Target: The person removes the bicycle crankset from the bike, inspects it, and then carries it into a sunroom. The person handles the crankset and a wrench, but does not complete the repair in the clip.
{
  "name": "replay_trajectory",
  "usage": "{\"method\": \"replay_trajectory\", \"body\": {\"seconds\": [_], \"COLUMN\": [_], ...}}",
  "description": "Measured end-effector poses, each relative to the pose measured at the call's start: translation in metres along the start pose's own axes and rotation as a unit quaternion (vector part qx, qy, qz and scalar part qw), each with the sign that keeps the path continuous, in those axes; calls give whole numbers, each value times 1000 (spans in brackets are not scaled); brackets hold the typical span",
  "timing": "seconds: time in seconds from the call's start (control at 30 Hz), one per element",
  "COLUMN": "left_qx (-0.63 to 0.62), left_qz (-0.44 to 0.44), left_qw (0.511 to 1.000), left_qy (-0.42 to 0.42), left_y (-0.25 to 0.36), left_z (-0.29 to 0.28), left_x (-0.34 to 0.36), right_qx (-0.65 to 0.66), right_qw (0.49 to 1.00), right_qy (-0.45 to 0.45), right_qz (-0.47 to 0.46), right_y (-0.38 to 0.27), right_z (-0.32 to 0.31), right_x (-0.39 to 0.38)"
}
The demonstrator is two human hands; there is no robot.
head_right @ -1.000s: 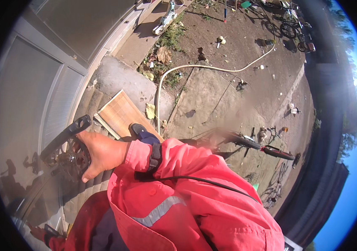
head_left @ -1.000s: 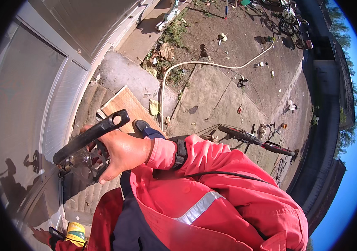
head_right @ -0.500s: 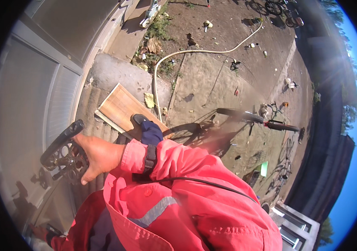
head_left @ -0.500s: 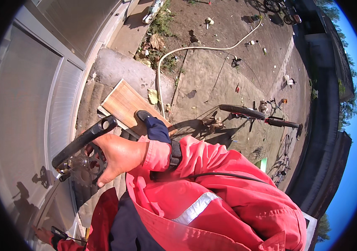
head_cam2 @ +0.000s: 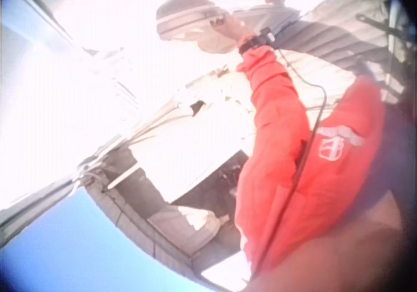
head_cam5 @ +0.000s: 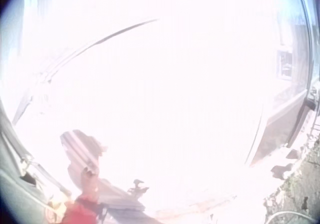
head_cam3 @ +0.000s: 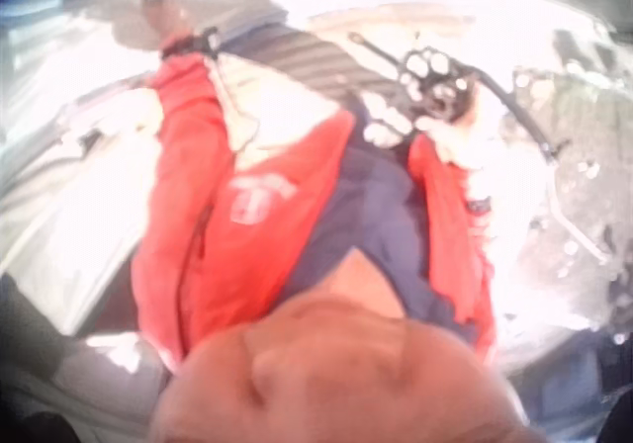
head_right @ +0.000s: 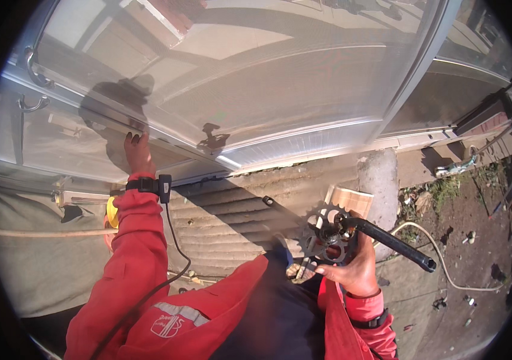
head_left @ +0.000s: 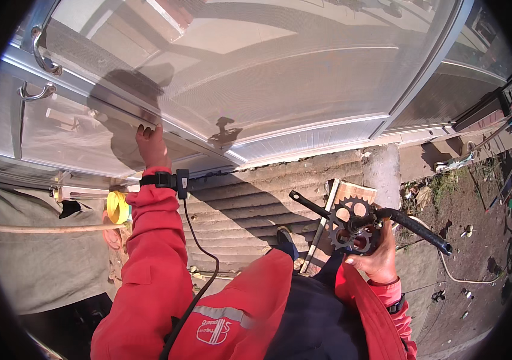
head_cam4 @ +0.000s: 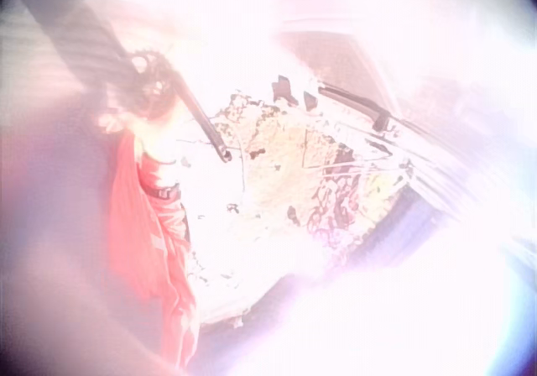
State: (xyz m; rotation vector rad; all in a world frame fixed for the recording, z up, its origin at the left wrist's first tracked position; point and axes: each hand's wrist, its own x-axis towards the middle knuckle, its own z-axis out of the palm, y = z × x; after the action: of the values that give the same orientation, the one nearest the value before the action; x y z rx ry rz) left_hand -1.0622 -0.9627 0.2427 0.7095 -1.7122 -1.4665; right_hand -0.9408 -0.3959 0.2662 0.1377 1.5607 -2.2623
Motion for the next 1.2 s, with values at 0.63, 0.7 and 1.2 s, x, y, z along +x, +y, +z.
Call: {"method": "replay_trajectory", "body": {"seconds": [0.63, 0.7, 1.2], "left_qx": [-88, -68, 171], "left_qz": [54, 52, -35], "left_qw": [993, 993, 982], "left_qy": [-52, -86, 73], "left_y": [-33, -22, 54], "left_z": [-31, -45, -279], "left_x": [23, 6, -231], "right_qx": [-50, -41, -128], "right_qw": [995, 994, 944], "right_qy": [-60, -78, -301], "right_qz": [-54, -62, 41], "right_y": [13, 16, 12], "right_z": [87, 101, 197], "right_x": [-1, 3, 117]}}
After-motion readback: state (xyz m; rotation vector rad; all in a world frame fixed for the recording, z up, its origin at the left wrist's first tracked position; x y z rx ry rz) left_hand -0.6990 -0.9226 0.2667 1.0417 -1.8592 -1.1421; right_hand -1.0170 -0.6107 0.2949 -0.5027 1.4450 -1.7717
